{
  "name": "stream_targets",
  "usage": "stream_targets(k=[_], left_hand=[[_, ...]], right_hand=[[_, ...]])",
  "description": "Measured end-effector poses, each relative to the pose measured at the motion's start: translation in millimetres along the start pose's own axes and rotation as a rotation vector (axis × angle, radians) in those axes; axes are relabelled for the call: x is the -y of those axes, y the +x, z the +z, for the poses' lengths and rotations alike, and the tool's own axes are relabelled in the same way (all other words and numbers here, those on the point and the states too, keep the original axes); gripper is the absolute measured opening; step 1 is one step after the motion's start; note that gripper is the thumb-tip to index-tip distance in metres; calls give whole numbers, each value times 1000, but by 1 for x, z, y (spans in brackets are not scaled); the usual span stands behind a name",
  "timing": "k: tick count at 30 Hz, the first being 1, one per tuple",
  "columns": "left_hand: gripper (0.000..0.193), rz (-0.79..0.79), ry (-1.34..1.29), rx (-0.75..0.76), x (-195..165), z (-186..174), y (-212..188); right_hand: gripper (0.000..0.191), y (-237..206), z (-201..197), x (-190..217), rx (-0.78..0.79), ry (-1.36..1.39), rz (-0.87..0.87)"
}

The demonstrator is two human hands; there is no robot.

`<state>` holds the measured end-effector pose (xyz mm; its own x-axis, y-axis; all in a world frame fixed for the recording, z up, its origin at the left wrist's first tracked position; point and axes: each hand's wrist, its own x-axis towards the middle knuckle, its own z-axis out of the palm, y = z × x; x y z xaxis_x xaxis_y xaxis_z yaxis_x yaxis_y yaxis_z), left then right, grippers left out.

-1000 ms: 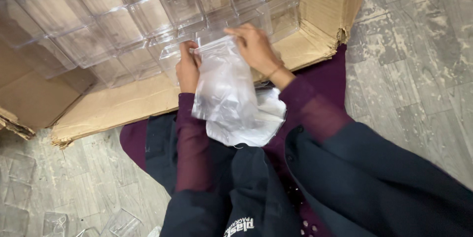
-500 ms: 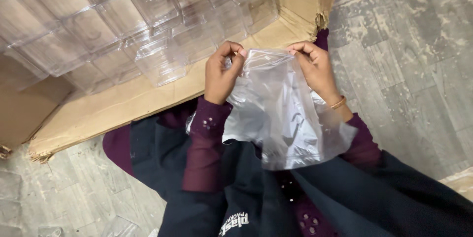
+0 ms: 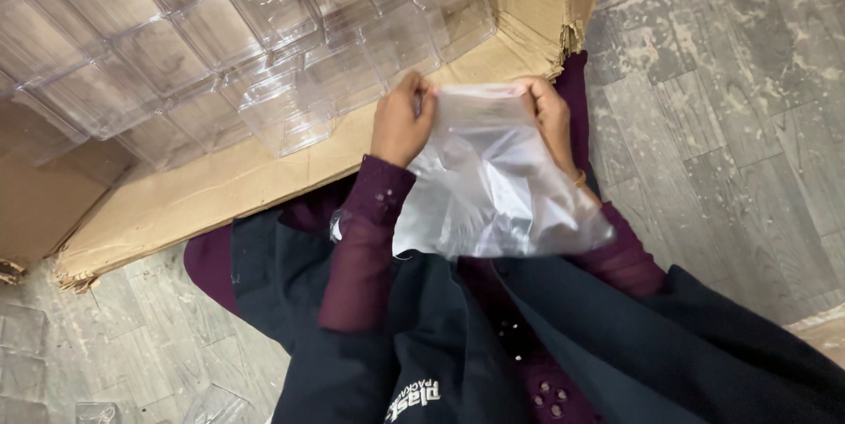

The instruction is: The person sits on the floor and packs clear plastic boxes into plastic bags, opening each bag and inserting a box, then places the filled bags into a large cardboard box alongside other stacked plastic boxes.

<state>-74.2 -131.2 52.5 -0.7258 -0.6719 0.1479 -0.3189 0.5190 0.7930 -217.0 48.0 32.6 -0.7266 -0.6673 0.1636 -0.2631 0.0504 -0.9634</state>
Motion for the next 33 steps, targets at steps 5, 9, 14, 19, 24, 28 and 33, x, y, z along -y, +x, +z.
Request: stream_targets(k=[5, 9, 14, 19, 24, 28, 33], left_hand=[[24, 117, -227, 22, -31, 8, 30], [23, 253, -290, 21, -48, 3, 49], [25, -1, -474, 182, -20, -50, 36], [35, -49, -689, 165, 7, -58, 27], [50, 22, -801, 47, 20, -43, 28], [49, -38, -920, 13, 25, -39, 27], [50, -61, -894, -3, 21, -26, 32]], right_hand=[[47, 4, -11, 45, 598, 714, 260], [38, -10, -9, 40, 762, 510, 320], [46, -9, -129, -22, 104, 559, 320], [33, -11, -241, -125, -144, 86, 500], [25, 42, -231, -183, -279, 871, 609], [32, 99, -217, -148, -475, 866, 354], [31, 90, -110, -21, -137, 372, -144]])
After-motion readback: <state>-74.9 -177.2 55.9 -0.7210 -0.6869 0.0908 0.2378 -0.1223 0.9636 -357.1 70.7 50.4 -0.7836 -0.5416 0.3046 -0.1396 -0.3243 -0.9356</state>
